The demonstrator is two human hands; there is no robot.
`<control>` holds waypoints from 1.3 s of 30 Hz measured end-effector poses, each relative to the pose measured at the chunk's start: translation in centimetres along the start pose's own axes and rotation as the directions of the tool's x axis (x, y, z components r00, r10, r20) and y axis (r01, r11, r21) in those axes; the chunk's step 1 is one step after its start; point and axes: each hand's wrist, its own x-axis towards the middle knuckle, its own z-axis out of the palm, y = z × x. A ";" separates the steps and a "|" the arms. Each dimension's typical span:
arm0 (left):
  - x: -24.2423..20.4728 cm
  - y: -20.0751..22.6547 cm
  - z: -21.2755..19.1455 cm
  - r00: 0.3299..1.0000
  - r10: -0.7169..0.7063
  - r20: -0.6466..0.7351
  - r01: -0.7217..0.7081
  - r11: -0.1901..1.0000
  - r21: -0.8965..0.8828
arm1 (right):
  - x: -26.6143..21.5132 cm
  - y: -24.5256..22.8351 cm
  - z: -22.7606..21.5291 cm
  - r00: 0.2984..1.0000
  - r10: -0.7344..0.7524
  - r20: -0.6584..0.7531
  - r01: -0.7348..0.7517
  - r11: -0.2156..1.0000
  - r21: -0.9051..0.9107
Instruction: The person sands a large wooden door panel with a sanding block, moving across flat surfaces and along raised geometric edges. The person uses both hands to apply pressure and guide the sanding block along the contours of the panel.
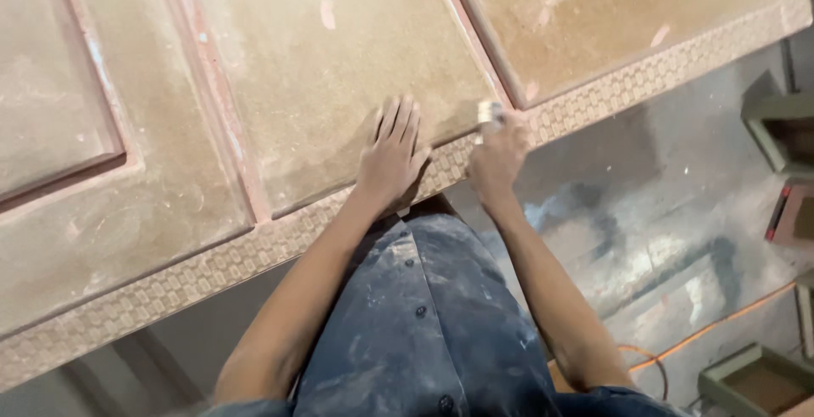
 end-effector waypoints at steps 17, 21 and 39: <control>8.2 3.6 3.3 0.927 -0.340 -0.157 0.362 0.921 0.141 | 1.9 -0.9 0.1 0.951 0.251 0.181 -0.252 0.968 -0.021; 8.9 3.9 3.0 0.928 -0.353 -0.117 0.368 0.916 0.159 | 0.4 -3.2 -0.6 0.936 0.251 0.247 -0.262 0.965 0.014; 8.8 3.0 3.8 0.951 -0.287 -0.112 0.308 0.910 0.277 | 1.6 -5.7 1.6 0.903 0.407 0.136 -0.410 0.912 -0.006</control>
